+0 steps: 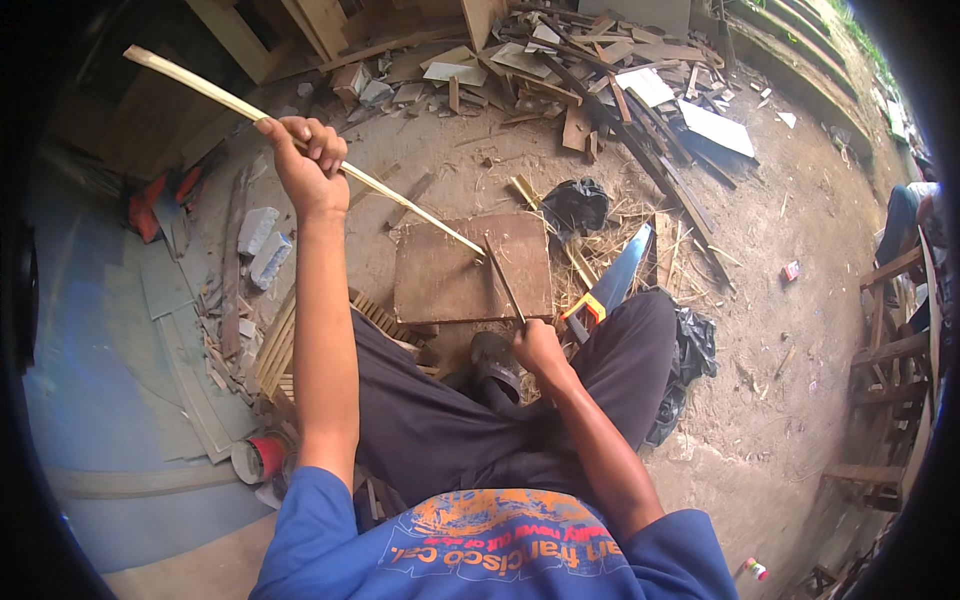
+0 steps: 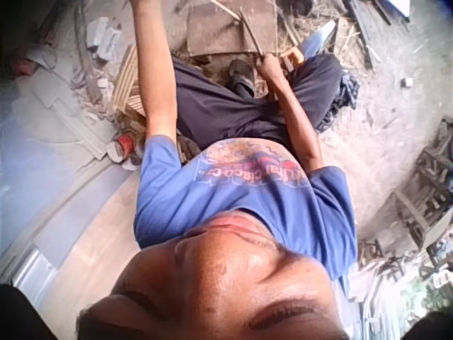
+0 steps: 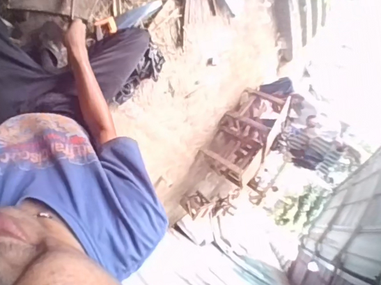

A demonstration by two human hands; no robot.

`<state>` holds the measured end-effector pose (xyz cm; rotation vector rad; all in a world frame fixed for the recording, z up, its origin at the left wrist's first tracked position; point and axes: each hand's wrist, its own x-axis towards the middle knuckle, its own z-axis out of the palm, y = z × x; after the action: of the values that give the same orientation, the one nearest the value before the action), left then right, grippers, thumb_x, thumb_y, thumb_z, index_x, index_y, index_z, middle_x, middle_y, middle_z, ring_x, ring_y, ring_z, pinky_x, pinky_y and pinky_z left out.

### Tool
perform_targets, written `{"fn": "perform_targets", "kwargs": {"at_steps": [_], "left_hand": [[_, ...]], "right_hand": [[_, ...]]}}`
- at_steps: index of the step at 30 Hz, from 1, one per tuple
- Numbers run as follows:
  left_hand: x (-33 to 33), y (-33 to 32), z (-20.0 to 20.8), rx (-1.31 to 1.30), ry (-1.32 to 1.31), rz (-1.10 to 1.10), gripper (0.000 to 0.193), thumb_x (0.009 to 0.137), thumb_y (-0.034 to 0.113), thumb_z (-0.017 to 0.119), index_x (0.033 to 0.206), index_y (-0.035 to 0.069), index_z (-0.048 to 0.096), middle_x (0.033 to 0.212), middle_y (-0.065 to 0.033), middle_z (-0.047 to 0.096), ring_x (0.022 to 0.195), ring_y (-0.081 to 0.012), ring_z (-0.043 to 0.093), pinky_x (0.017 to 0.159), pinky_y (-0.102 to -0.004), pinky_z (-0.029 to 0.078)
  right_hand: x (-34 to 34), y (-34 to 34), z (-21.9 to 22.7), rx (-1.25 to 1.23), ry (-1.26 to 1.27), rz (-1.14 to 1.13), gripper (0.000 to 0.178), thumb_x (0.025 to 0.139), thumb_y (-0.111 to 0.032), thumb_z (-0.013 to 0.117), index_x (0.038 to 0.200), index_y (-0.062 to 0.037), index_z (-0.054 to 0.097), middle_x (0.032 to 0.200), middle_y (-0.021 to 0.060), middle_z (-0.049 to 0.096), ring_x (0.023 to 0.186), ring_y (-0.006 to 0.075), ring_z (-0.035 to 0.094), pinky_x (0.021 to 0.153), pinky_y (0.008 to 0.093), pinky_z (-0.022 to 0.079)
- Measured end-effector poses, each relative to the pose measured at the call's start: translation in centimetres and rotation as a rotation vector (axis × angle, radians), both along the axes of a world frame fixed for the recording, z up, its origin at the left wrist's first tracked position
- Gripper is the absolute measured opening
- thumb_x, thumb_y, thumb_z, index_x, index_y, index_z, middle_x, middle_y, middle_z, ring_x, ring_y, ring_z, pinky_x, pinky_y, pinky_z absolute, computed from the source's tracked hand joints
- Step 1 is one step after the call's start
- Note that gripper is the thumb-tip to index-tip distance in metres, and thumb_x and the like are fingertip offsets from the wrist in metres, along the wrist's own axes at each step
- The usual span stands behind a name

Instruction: The person hammers nails into a wooden slatted structure, then uses a knife to split and shape a thin wooden strip. The person inserts the shaped strip into the structure and adjusts the slats.

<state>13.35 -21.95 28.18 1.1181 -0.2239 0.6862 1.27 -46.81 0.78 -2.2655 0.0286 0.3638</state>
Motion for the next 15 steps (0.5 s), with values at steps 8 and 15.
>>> {"fn": "perform_targets", "kwargs": {"at_steps": [8,15], "left_hand": [[-0.3,2.7,-5.8,0.007,-0.062,0.003,0.042,0.1,0.048,0.048,0.088,0.008,0.05,0.069,-0.0018,0.05,0.061,-0.0131,0.051,0.058,-0.0283,0.044],[-3.9,9.6,-3.6,-0.317,-0.053,0.211,0.033,0.097,0.044,0.058,0.089,0.013,0.048,0.064,0.0044,0.039,0.054,-0.0051,0.037,0.052,-0.0214,0.034]], "right_hand": [[2.8,2.6,2.1,-0.235,-0.416,0.038,0.037,0.087,-0.019,0.062,0.108,0.0102,0.052,0.1,0.0312,0.057,0.088,0.0473,0.061,0.076,0.05,0.05],[3.4,3.8,-1.4,-0.493,-0.554,0.147,0.079,0.08,-0.029,0.073,0.139,0.0079,0.037,0.127,0.0307,0.047,0.119,0.0456,0.047,0.098,0.0497,0.04]]}}
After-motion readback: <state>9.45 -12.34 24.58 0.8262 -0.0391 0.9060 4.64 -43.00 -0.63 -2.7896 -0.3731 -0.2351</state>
